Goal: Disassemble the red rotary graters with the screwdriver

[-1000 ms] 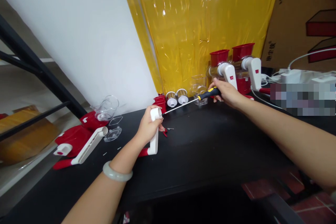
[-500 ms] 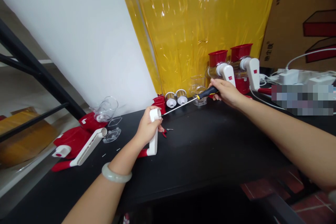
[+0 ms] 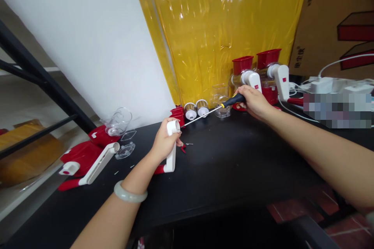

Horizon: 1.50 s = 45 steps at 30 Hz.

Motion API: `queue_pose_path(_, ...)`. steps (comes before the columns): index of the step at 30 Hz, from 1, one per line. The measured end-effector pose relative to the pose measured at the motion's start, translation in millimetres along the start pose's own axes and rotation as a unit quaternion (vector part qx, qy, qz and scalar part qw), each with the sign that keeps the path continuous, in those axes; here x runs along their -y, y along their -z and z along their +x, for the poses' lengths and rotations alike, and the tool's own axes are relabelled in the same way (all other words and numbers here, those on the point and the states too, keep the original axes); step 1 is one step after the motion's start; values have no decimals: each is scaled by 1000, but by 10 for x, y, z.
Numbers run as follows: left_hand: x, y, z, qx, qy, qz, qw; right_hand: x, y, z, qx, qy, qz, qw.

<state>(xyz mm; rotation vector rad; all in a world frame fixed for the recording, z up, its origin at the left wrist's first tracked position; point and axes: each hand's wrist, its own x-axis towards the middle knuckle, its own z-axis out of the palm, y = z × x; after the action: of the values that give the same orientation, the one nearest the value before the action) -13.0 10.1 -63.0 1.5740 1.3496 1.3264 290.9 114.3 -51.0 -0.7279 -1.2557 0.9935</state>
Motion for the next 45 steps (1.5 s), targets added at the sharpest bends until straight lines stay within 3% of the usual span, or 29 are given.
queue_pose_path(8, -16, -14, -13, 10, 3, -1, 1000, -46, -11, -15, 21, 9, -20, 1000)
queue_pose_path(45, -66, -30, -34, 11, 3, 4, 1000, -25, -20, -18, -12, 26, -9, 1000)
